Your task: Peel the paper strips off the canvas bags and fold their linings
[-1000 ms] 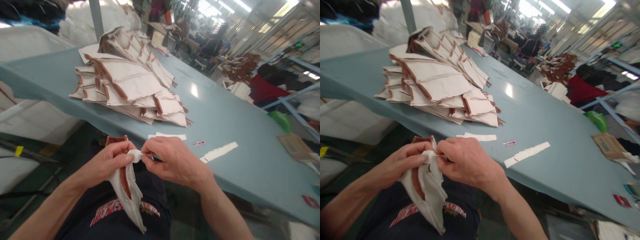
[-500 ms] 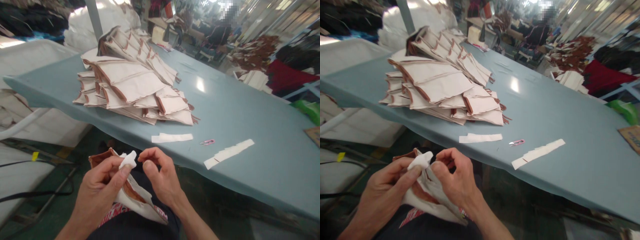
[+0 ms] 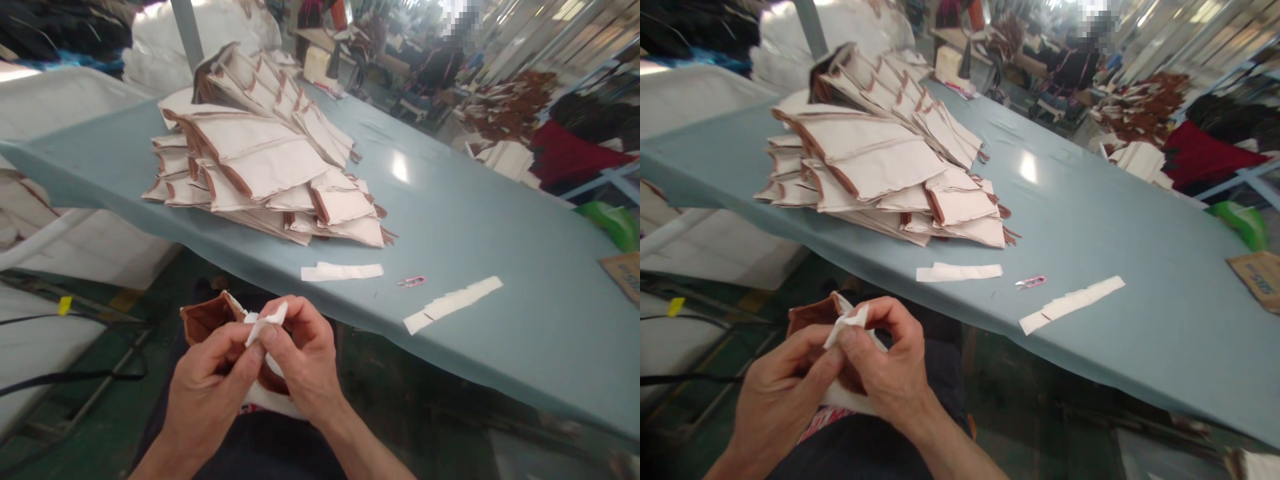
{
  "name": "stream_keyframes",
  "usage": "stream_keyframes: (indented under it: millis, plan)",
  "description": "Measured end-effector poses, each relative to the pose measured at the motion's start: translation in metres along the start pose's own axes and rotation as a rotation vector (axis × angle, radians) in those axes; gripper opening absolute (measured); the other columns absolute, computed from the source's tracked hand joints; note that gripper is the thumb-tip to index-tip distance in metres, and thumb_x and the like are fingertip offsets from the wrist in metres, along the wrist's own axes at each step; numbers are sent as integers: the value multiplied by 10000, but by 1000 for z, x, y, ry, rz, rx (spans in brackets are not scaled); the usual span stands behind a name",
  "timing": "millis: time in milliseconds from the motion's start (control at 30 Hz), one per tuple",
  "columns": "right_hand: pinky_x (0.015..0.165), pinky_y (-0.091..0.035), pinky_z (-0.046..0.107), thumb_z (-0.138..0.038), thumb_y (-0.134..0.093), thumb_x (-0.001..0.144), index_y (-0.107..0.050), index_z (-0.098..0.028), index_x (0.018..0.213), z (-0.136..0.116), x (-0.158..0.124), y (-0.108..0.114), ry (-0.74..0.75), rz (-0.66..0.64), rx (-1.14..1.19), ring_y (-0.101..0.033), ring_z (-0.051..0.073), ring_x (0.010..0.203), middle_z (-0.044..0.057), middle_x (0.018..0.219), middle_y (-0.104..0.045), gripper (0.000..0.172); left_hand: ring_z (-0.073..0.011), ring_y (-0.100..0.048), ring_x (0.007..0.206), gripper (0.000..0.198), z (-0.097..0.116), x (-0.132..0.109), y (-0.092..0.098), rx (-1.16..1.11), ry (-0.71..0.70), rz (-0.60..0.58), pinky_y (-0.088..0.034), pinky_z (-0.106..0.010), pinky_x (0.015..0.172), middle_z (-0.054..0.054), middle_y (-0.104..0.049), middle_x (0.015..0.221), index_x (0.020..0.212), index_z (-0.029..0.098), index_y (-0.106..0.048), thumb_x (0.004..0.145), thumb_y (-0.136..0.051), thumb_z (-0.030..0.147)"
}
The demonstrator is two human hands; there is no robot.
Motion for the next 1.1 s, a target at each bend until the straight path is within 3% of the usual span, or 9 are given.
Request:
stream_keyframes:
  millis: [200, 400, 667, 767, 867, 1100]
  plan:
    - [853, -574, 330, -538, -943, 875, -728, -232, 1005, 8, -2, -3, -119, -28, 15, -660, 183, 822, 16, 940, -754, 396, -171, -702, 514, 341, -5, -6, -3, -202, 199, -39, -553, -215, 510, 26, -761, 623, 881, 233, -829, 952, -812, 566]
    - [865, -589, 335, -655, -904, 917, -724, -233, 983, 0, -2, -9, -34, -35, 36, -649, 178, 797, 33, 957, -766, 464, -173, -715, 493, 351, -13, 0, -12, -219, 129, -182, -554, -209, 483, 29, -759, 609, 852, 228, -780, 965, -821, 558]
    - [851, -629, 350, -721, -849, 961, -694, -242, 964, -2, -3, -13, -54, -4, 26, -714, 201, 807, 54, 920, -813, 503, -170, -728, 476, 354, -18, -7, -17, -286, 170, -182, -563, -199, 487, 32, -757, 574, 796, 230, -761, 986, -798, 526]
    - [818, -633, 355, -753, -839, 954, -686, -245, 933, -6, -2, -14, -47, -2, 9, -726, 211, 780, 53, 860, -811, 531, -182, -737, 476, 323, -17, -10, -15, -294, 218, -156, -589, -217, 498, 30, -771, 586, 857, 227, -804, 973, -793, 528]
    - [729, -595, 326, -741, -862, 938, -690, -235, 919, -5, -4, -15, -63, 24, 26, -686, 186, 704, 46, 820, -803, 534, -204, -760, 498, 296, -9, -7, -13, -289, 200, -147, -618, -239, 514, 17, -808, 626, 945, 220, -855, 942, -794, 509]
    - [713, -574, 310, -645, -839, 987, -713, -215, 915, -8, -14, -9, -106, 51, -64, -658, 163, 676, 35, 808, -795, 453, -223, -785, 462, 246, 14, -3, -26, -382, 83, -301, -646, -241, 496, 18, -804, 581, 789, 246, -844, 945, -740, 405]
Point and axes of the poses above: each hand's wrist, its own x-axis towards the middle knuckle, its own y-axis out of the back of the hand, z = x × y, the point moved 9 cm from there along x, towards the middle knuckle
